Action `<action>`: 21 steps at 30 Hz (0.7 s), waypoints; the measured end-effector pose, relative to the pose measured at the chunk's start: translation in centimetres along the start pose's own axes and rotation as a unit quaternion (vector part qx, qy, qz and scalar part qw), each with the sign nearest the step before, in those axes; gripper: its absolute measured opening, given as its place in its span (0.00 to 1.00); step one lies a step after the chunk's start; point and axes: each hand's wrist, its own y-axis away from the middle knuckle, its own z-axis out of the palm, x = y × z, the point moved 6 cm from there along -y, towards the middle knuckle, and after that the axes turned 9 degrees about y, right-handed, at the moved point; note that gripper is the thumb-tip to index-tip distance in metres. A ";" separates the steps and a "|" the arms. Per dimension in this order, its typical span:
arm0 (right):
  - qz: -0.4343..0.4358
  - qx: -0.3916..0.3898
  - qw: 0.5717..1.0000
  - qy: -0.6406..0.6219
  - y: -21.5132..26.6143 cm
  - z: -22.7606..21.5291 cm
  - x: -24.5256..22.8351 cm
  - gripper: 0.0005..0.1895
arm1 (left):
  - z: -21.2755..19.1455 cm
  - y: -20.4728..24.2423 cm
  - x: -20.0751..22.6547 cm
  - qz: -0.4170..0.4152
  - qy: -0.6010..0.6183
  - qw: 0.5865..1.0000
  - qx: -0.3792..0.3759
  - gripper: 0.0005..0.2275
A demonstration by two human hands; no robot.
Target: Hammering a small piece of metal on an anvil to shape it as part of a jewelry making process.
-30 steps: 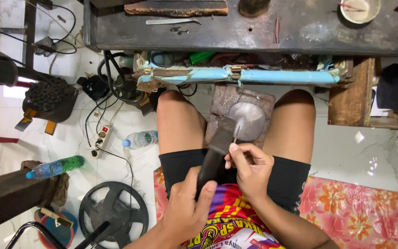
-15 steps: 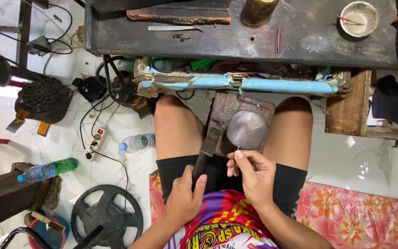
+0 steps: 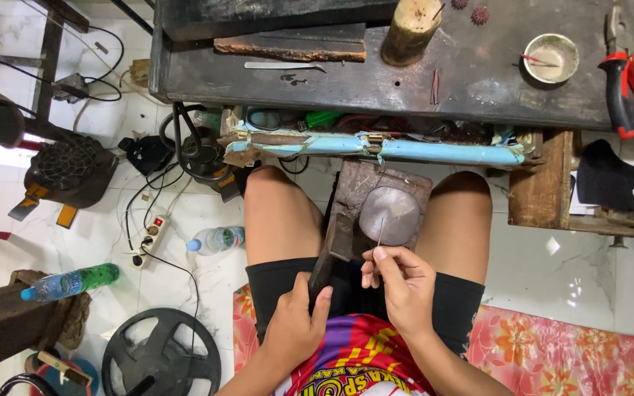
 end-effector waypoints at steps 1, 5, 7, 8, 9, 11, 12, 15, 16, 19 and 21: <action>0.001 -0.001 1.000 -0.003 0.0 0.0 0.1 0.12 | 0.0 0.0 0.0 0.002 -0.003 1.000 0.000 0.14; 0.001 0.001 1.000 0.002 0.0 0.0 -0.3 0.13 | 0.1 0.1 0.0 0.005 0.001 1.000 0.002 0.13; 0.004 -0.001 1.000 0.004 0.0 0.0 -0.3 0.13 | 0.1 0.1 0.1 0.021 -0.004 1.000 0.011 0.14; 0.005 -0.001 1.000 0.004 0.1 0.0 -0.2 0.13 | 0.1 0.1 0.0 0.020 -0.005 1.000 0.011 0.14; 0.005 -0.003 1.000 0.003 0.1 0.0 -0.2 0.13 | 0.1 0.2 -0.1 0.023 -0.007 1.000 0.014 0.14; 0.003 -0.005 1.000 0.001 0.0 0.0 -0.2 0.13 | 0.1 0.1 0.0 0.029 -0.009 0.999 0.016 0.14; 0.005 -0.004 1.000 -0.002 0.0 0.0 -0.1 0.13 | 0.1 0.1 0.0 0.031 -0.007 0.999 0.015 0.14; 0.007 -0.008 1.000 -0.007 0.1 0.0 0.0 0.13 | 0.1 0.1 0.1 0.028 -0.004 1.000 0.010 0.14; 0.006 -0.011 1.000 -0.009 0.0 0.0 0.0 0.13 | 0.1 0.1 0.1 0.026 -0.004 1.000 0.007 0.14; 0.002 -0.018 1.000 -0.010 0.1 0.0 -0.1 0.13 | 0.1 0.1 0.3 0.016 -0.002 1.000 0.006 0.15; 0.011 -0.019 1.000 -0.019 0.1 -0.1 0.1 0.14 | 0.1 0.1 0.1 0.018 -0.008 1.000 0.009 0.15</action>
